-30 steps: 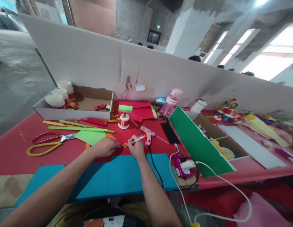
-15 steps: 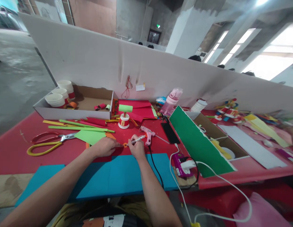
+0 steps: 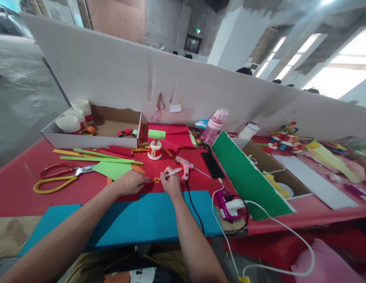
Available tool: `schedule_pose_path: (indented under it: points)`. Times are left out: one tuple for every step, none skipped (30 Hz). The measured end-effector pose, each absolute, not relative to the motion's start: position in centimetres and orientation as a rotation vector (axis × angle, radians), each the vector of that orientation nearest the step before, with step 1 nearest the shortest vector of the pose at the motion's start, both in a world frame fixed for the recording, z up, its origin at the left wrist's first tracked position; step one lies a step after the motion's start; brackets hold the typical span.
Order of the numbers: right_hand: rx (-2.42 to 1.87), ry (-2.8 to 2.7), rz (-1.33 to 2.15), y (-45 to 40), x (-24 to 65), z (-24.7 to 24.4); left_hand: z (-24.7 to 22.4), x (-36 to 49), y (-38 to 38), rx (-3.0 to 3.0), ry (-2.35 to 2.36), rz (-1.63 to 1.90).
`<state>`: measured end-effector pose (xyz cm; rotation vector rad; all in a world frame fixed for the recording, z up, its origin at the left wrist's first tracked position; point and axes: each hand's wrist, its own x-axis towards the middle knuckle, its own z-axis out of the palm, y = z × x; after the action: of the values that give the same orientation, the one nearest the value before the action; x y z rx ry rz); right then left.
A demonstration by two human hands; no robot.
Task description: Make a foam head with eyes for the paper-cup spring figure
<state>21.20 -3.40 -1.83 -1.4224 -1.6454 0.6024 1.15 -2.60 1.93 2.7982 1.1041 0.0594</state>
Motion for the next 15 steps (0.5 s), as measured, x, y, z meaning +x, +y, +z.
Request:
schedule_pose_path:
  points:
    - [-1.429,-1.648,0.594,-3.39,21.21,-1.83,1.95,1.14,-2.61,2.799,1.102,0.059]
    - [-1.433,-1.651,0.586,-3.37,21.23,-1.85,1.98,1.14,-2.63,2.8,1.098,0.056]
    - [-1.433,-1.656,0.581,-3.34,21.25,-1.9,2.01,1.14,-2.64,2.8,1.095,0.055]
    - [-1.43,-1.66,0.581,-3.31,21.27,-1.96,2.04,1.14,-2.64,2.799,1.095,0.053]
    - [-1.426,-1.663,0.584,-3.28,21.28,-2.04,2.06,1.15,-2.64,2.797,1.097,0.051]
    - [-1.423,-1.663,0.587,-3.25,21.3,-2.12,2.08,1.16,-2.64,2.794,1.098,0.05]
    - [-1.424,-1.663,0.588,-3.22,21.31,-2.19,2.09,1.16,-2.64,2.791,1.098,0.051]
    - [-1.425,-1.663,0.588,-3.2,21.32,-2.25,2.1,1.17,-2.63,2.788,1.098,0.053]
    - [-1.427,-1.664,0.587,-3.18,21.32,-2.29,2.1,1.18,-2.63,2.786,1.098,0.056]
    - [-1.43,-1.666,0.585,-3.17,21.32,-2.31,2.09,1.19,-2.63,2.785,1.098,0.058]
    - [-1.431,-1.671,0.583,-3.16,21.32,-2.3,2.08,1.19,-2.63,2.784,1.098,0.06]
    - [-1.43,-1.674,0.582,-3.17,21.31,-2.28,2.06,1.18,-2.63,2.783,1.098,0.06]
    - [-1.43,-1.675,0.582,-3.18,21.3,-2.24,2.05,1.18,-2.63,2.781,1.1,0.06]
    - [-1.429,-1.673,0.582,-3.19,21.29,-2.19,2.03,1.17,-2.63,2.78,1.102,0.062]
    - [-1.429,-1.67,0.584,-3.2,21.27,-2.14,2.01,1.16,-2.64,2.78,1.099,0.069]
